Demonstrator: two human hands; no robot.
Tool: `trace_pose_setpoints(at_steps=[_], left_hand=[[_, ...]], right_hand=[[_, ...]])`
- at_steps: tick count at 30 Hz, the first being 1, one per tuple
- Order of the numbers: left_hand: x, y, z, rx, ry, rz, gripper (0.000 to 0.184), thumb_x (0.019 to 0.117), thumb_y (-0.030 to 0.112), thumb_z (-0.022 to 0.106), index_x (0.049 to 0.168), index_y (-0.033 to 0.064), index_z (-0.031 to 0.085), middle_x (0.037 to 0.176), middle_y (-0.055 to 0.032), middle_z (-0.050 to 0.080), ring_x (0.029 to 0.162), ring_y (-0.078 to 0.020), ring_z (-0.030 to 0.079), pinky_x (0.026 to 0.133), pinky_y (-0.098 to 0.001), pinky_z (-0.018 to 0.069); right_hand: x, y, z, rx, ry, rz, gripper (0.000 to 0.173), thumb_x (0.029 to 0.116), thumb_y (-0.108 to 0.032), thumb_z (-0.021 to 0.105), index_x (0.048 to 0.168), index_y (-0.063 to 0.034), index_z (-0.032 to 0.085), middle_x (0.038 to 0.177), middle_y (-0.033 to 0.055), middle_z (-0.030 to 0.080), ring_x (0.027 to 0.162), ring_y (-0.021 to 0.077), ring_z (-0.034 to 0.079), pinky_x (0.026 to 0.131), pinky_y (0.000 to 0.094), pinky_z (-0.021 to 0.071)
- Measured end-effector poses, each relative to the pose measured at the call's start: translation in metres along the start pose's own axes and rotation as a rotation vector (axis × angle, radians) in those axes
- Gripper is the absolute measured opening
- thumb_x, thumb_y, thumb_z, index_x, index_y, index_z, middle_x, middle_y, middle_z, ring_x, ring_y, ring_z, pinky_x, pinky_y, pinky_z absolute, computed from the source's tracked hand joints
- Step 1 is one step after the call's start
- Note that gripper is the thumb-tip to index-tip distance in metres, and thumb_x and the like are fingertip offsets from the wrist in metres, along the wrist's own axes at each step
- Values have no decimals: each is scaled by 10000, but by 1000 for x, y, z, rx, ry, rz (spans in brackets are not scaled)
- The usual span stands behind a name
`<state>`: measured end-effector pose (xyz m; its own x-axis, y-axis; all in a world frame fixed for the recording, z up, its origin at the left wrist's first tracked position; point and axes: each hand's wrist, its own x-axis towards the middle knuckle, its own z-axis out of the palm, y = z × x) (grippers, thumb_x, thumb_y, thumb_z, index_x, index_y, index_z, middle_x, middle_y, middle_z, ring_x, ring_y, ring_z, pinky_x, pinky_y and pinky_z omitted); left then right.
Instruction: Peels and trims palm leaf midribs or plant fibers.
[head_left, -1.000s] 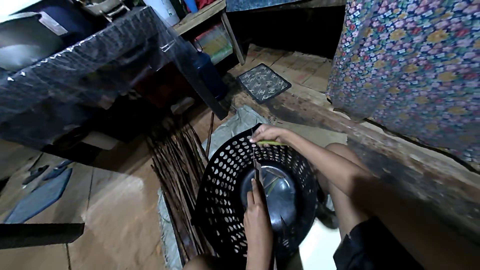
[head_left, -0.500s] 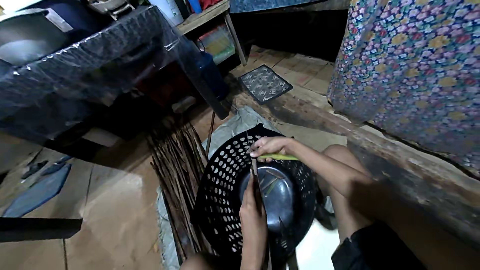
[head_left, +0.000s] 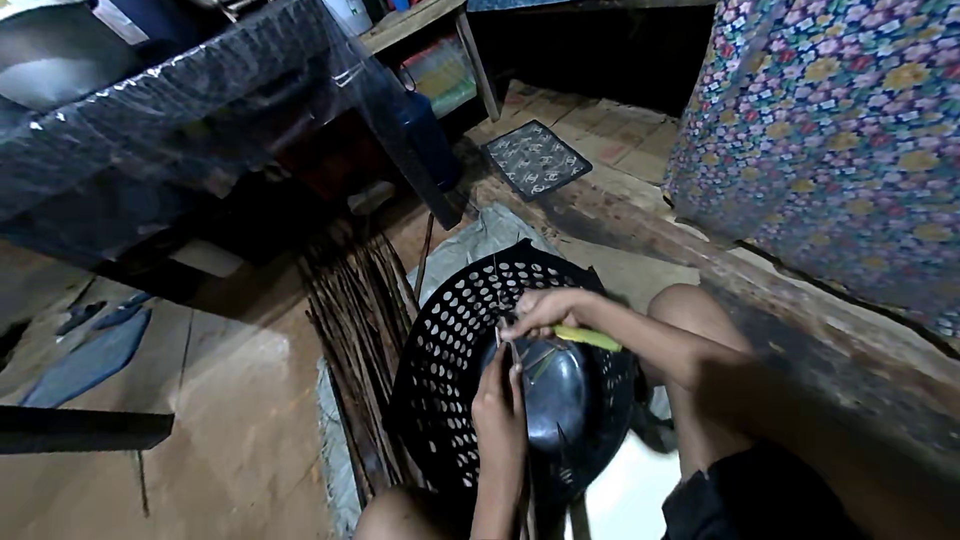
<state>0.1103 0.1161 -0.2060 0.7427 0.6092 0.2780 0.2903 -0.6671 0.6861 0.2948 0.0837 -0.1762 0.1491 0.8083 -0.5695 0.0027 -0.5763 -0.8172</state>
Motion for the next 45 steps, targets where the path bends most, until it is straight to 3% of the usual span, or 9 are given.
trace_pose_setpoints(at_steps=[4,7,9,14,19,30,34,39,45], left_hand=[[3,0,-5,-124,-48,-105,358,949,-6,616,1282,-137,618,1171,-296,688,994,-323,707,885,-401,542],[9,6,-15,-234,-178,-269,556,913,-8,681,1433,-91,503,1242,-263,661,944,-204,670,823,-321,514],[13,6,-19,-299,-245,-366,607,905,-12,701,1460,-72,462,1123,-199,672,818,-96,620,723,-239,496],[12,5,-20,-499,-239,-342,618,919,-67,619,1493,-77,392,1116,-163,654,793,9,590,704,-153,478],[9,9,-18,-633,-216,-326,360,981,-79,506,1338,-92,547,1189,-112,640,626,57,575,549,-120,494],[8,14,-16,-698,-107,-367,263,973,-73,513,1211,-116,617,905,-2,665,513,77,521,478,-103,469],[9,12,-16,-739,-67,-380,320,927,-110,538,1241,-132,592,948,-9,674,508,80,519,470,-98,463],[14,9,-18,-705,-9,-385,423,877,-120,611,1298,-128,565,1125,-72,675,693,80,598,573,-100,486],[15,1,-15,-689,37,-332,486,828,-124,663,1301,-147,556,1156,-112,660,774,77,592,645,-97,478]], right_hand=[[-3,-4,5,32,-12,-5,216,987,17,579,814,-63,477,603,-60,427,467,-14,370,473,137,331],[-2,-5,-3,86,85,-13,156,987,25,581,868,-33,498,634,-57,410,490,-12,356,486,138,318],[1,-5,-11,155,141,-26,142,993,25,566,885,-34,495,637,-59,404,485,-18,342,476,130,309],[7,3,-28,323,191,-103,211,987,55,558,826,-62,490,572,-90,403,442,-51,338,444,94,309],[5,5,-34,335,218,-119,213,979,73,551,813,-52,506,563,-83,432,431,-52,349,433,96,310],[-1,3,-29,326,227,-131,266,993,44,554,775,-86,477,551,-78,413,420,-39,337,417,105,299],[-10,1,-23,291,83,-205,56,1060,-35,480,1021,-25,520,693,-58,478,520,-45,424,504,93,384],[-17,0,-13,288,-176,-222,261,1094,-93,382,1334,9,402,735,-55,503,602,-32,508,598,107,451],[-7,8,1,166,-479,-148,159,1055,-50,357,947,-106,458,609,-92,505,473,-61,462,476,85,399]])
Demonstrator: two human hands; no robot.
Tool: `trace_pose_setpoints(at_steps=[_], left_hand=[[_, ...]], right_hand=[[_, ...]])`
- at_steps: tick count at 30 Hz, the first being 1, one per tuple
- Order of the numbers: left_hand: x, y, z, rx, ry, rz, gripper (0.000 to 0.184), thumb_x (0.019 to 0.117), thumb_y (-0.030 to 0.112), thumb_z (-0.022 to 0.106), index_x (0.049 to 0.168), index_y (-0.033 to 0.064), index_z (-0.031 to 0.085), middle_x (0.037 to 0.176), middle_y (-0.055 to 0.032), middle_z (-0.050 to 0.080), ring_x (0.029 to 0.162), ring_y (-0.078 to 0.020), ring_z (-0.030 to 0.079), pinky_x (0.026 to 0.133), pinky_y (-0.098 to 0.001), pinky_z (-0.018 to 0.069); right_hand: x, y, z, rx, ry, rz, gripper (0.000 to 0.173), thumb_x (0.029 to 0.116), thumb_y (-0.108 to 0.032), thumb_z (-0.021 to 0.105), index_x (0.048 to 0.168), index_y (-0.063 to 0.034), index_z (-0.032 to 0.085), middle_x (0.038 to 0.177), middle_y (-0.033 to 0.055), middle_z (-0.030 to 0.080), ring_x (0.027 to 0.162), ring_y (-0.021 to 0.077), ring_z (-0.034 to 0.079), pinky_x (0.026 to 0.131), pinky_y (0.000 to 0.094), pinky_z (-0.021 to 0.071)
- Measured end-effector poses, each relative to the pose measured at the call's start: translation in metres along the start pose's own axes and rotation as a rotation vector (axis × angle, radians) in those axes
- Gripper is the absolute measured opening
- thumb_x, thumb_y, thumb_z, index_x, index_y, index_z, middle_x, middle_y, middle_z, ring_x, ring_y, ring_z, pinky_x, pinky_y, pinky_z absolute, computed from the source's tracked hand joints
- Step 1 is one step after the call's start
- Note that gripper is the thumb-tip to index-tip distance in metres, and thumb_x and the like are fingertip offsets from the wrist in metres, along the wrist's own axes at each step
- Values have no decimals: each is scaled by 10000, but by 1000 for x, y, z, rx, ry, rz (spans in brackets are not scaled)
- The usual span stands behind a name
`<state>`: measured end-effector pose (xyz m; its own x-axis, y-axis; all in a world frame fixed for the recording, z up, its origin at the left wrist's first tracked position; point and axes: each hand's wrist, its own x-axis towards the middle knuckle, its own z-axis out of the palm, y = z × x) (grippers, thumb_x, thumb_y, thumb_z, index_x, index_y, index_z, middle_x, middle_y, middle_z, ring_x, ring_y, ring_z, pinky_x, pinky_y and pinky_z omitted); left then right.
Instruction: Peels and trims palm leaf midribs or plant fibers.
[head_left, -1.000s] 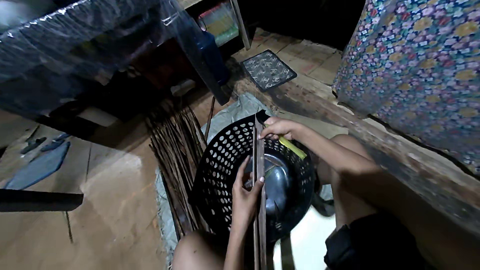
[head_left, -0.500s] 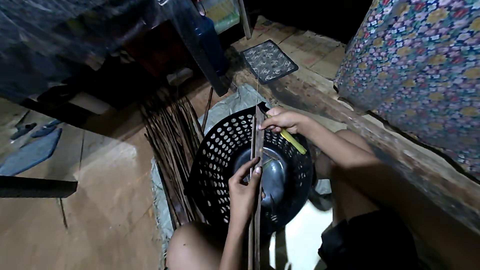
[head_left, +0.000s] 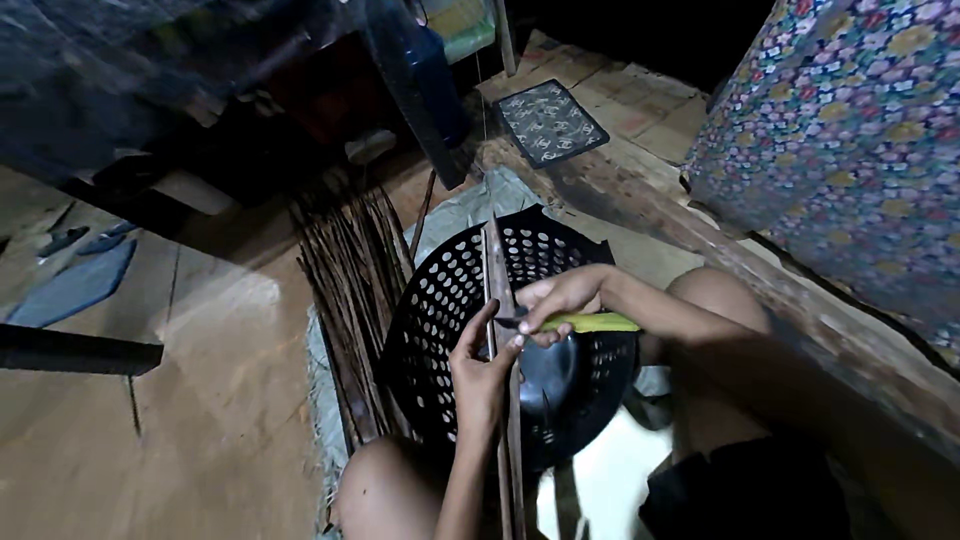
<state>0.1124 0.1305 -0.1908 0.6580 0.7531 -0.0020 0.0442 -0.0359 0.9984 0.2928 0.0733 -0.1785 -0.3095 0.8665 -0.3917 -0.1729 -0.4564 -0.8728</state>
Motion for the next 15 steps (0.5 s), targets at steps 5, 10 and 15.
trace_pose_setpoints(at_steps=[5,10,15], left_hand=[[-1,-1,0,-32,-18,-9,504,833,-123,658,1317,-168,526,1242,-142,636,881,81,591,738,-94,474],[3,10,2,-120,-43,-208,514,884,-160,568,1383,-105,453,880,17,682,511,64,525,463,-108,444],[9,6,3,-120,-77,-287,578,914,-123,595,1453,-96,391,880,-7,671,539,55,528,486,-120,446]], right_hand=[[3,-5,-2,7,50,49,287,1010,27,399,779,-136,444,544,-99,501,431,-64,445,439,87,375],[4,-13,-7,-135,193,43,91,1007,47,454,1063,-3,506,664,-61,502,492,-58,449,486,85,391],[6,-5,-11,-274,303,7,293,1008,31,509,1290,102,481,664,-43,485,527,-54,407,513,110,343]])
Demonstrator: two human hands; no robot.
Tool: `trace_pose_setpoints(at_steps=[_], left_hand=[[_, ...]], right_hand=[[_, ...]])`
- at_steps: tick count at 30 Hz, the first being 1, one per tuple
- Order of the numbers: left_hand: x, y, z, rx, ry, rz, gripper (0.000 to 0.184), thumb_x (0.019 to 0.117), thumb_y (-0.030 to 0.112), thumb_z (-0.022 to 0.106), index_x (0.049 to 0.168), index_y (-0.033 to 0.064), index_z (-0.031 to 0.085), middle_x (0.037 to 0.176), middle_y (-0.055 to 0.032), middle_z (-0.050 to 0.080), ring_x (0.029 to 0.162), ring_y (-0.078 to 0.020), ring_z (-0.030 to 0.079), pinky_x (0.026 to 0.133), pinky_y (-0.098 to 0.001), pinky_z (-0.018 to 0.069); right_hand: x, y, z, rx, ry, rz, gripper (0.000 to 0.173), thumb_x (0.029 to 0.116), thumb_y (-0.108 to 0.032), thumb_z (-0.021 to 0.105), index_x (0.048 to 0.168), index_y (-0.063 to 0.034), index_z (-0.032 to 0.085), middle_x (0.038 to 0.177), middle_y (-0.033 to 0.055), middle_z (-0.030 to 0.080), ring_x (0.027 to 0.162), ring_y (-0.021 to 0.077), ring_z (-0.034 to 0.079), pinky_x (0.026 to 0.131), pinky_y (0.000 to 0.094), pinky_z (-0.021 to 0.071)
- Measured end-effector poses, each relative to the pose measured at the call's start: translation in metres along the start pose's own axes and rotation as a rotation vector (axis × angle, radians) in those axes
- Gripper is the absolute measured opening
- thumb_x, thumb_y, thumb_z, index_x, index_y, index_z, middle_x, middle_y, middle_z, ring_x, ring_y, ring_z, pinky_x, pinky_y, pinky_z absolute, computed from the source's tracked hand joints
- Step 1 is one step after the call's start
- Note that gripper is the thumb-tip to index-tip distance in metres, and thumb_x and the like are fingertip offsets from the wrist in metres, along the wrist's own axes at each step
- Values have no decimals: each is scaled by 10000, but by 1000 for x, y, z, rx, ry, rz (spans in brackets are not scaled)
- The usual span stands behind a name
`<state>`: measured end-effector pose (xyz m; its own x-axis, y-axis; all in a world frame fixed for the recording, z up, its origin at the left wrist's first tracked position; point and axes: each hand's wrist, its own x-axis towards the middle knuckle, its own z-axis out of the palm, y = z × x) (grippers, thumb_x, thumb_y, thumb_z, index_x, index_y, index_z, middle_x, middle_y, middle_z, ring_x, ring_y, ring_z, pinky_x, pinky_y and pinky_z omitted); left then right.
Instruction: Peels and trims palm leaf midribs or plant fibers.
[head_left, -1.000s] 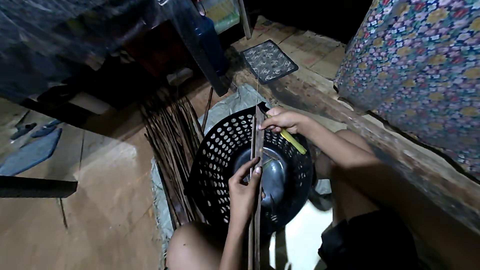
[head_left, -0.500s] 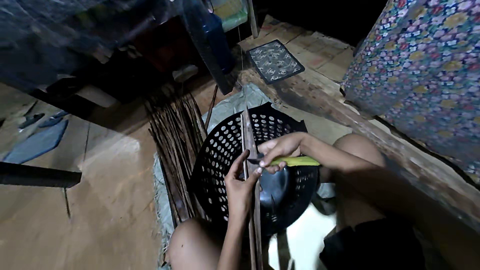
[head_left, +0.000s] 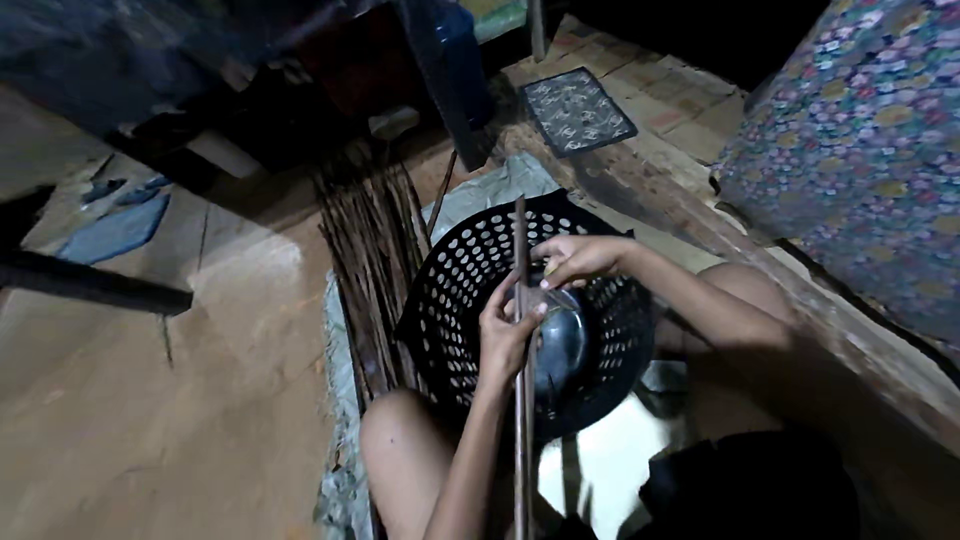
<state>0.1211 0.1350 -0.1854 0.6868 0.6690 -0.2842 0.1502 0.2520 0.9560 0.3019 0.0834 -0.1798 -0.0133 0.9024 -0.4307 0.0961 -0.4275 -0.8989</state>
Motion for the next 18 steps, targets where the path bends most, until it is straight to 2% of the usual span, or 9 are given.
trace_pose_setpoints(at_steps=[3,7,9,11,12,13,16,17,18], left_hand=[[3,-4,-1,-20,-44,-58,622,923,-109,607,1481,-101,333,810,-5,651,547,41,522,500,-132,438],[3,-10,-1,-44,-137,-90,670,918,-107,622,1505,-101,300,845,-39,670,543,35,506,497,-136,424],[1,-12,0,-20,-169,-110,673,913,-98,637,1508,-86,322,842,-34,663,544,32,497,500,-141,421],[2,-17,1,52,-177,-141,629,915,-85,651,1487,-66,389,839,-41,624,563,1,504,523,-164,442],[4,-23,3,109,-188,-153,601,918,-71,661,1471,-58,425,885,-76,621,598,-29,517,556,-188,460],[7,-31,6,172,-210,-157,577,924,-49,669,1459,-55,452,964,-125,623,668,-76,539,625,-227,481],[9,-55,24,298,-232,-65,483,922,-11,688,1369,-118,539,1176,-282,643,1006,-278,631,936,-392,496],[6,-64,29,361,-211,-5,434,923,17,684,1320,-127,584,1202,-301,655,1093,-324,645,1000,-425,480],[5,-72,31,451,-228,24,426,939,73,674,1313,-116,599,1211,-304,660,1134,-347,644,1024,-443,467]], right_hand=[[12,8,-11,51,150,-39,238,1000,45,516,1236,73,535,688,-39,538,519,-46,438,498,115,377],[28,9,-40,357,619,50,111,1069,-52,444,1090,-24,550,719,-48,511,520,-15,431,503,135,398],[36,18,-61,549,970,78,104,1074,-147,479,1115,-69,533,762,-56,482,544,-6,424,515,144,397],[26,19,-67,495,1170,5,264,1064,-163,525,1287,-26,488,886,-23,452,631,16,419,589,174,395],[14,11,-57,356,1184,-41,323,1048,-163,564,1306,17,491,903,-3,463,644,20,424,606,185,399],[1,-2,-38,170,1138,-88,304,1035,-171,592,1252,31,521,873,-3,482,622,3,433,588,174,411],[-23,-45,57,-294,720,-277,231,969,-85,673,1102,94,610,867,94,604,694,82,535,662,272,482],[-19,-46,91,-391,567,-374,232,930,-91,707,1053,96,648,876,118,650,733,108,593,695,282,513],[-13,-46,123,-447,417,-455,254,913,-104,719,1061,100,687,940,176,704,820,190,662,769,343,543]])
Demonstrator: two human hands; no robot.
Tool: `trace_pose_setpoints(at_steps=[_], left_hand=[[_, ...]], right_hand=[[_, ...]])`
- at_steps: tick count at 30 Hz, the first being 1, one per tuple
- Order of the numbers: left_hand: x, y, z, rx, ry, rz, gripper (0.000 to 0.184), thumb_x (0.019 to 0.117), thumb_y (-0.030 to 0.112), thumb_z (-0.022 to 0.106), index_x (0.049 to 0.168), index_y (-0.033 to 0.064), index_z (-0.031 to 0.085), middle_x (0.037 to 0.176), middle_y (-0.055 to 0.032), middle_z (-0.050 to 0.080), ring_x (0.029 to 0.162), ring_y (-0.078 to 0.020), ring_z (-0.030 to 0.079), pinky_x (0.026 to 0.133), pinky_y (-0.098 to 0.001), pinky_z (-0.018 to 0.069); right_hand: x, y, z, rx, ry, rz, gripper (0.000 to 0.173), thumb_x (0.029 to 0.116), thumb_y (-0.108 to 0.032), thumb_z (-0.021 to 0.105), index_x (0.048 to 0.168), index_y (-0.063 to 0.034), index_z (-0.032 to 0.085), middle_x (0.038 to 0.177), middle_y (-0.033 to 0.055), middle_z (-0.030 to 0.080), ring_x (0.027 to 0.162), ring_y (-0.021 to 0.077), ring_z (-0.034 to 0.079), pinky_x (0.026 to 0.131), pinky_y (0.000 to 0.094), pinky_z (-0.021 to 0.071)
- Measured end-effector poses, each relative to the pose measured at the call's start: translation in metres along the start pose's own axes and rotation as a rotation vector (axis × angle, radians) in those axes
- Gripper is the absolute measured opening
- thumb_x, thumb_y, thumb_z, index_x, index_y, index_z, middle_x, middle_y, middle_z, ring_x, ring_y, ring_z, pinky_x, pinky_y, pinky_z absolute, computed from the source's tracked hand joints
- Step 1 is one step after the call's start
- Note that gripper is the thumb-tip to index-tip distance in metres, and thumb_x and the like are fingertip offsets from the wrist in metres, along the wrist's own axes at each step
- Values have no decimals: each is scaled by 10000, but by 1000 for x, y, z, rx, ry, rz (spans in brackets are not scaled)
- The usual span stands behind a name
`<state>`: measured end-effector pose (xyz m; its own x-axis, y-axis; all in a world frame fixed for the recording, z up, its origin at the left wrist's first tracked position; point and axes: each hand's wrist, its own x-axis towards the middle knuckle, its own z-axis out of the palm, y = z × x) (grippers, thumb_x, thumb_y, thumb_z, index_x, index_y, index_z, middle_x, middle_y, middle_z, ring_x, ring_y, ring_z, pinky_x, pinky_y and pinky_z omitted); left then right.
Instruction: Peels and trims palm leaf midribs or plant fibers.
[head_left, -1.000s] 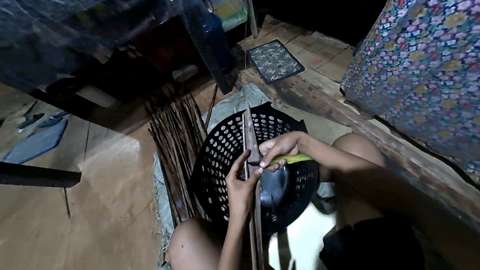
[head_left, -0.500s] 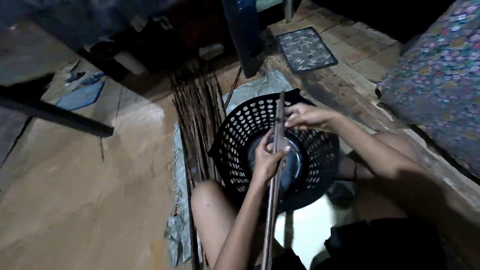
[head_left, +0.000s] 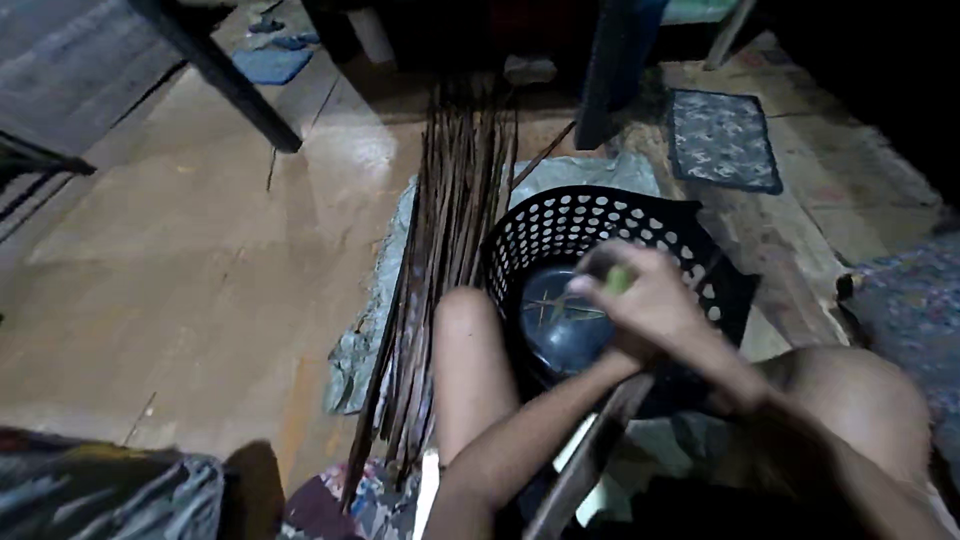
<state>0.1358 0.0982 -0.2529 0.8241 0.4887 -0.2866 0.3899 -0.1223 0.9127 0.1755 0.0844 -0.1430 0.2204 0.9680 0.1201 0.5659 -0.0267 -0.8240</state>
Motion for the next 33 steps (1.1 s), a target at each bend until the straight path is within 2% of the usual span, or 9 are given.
trace_pose_setpoints(at_steps=[5,12,17,20,23,26,27,30,33], left_hand=[[7,2,1,-191,-145,-70,517,925,-5,694,1400,-100,512,1144,-301,628,926,-330,627,864,-445,512],[-1,7,-16,-154,-135,-107,521,943,-13,670,1430,-83,496,1192,-317,621,990,-355,624,917,-455,492],[2,10,-19,-181,-122,-41,547,963,35,661,1462,-62,459,1164,-292,626,944,-300,627,866,-409,511],[-13,9,-18,-220,10,9,475,976,1,608,1404,-156,475,1311,-353,579,1204,-368,592,1062,-428,433],[-9,19,-30,-228,-23,-73,468,943,-33,644,1381,-124,510,1247,-309,612,1113,-345,624,998,-445,479],[-5,22,-35,-261,-33,-71,519,952,-4,658,1428,-95,474,1186,-266,618,943,-245,621,876,-365,509],[-5,23,-36,-273,-22,-72,515,955,-5,655,1430,-89,472,1159,-248,627,886,-209,618,828,-338,516],[-5,27,-39,-326,10,-71,501,968,-15,630,1433,-87,458,1054,-191,640,755,-130,582,715,-280,504],[-8,33,-39,-387,31,-56,448,997,-12,582,1422,-84,457,922,-109,624,638,-55,549,614,-220,489]], right_hand=[[3,-24,83,13,-440,-147,311,926,-101,715,1161,103,701,1148,278,684,1025,389,674,911,492,522],[-6,-13,116,-172,-178,-247,145,877,30,683,968,144,689,983,284,693,819,426,706,704,535,556],[13,-3,84,-214,215,-205,154,901,52,621,995,141,705,962,273,714,858,397,715,783,508,572],[29,-4,30,-165,290,49,385,951,59,601,1322,143,539,1240,319,605,988,359,645,843,455,527],[45,-10,-20,-157,453,157,733,910,-141,767,1498,51,373,1358,324,479,1027,363,567,853,493,479],[43,-24,-65,-67,499,264,642,1068,-417,484,1547,-31,302,1490,272,380,1184,339,531,935,491,469],[40,-28,-78,10,477,325,605,1094,-459,365,1545,-58,326,1488,228,397,1180,288,535,939,457,474],[35,-9,-102,165,457,363,332,1128,-310,316,1154,-62,535,851,-5,500,639,24,487,581,190,442],[22,27,-112,207,368,309,303,1096,-55,353,1352,81,441,904,50,547,750,51,534,727,220,478]])
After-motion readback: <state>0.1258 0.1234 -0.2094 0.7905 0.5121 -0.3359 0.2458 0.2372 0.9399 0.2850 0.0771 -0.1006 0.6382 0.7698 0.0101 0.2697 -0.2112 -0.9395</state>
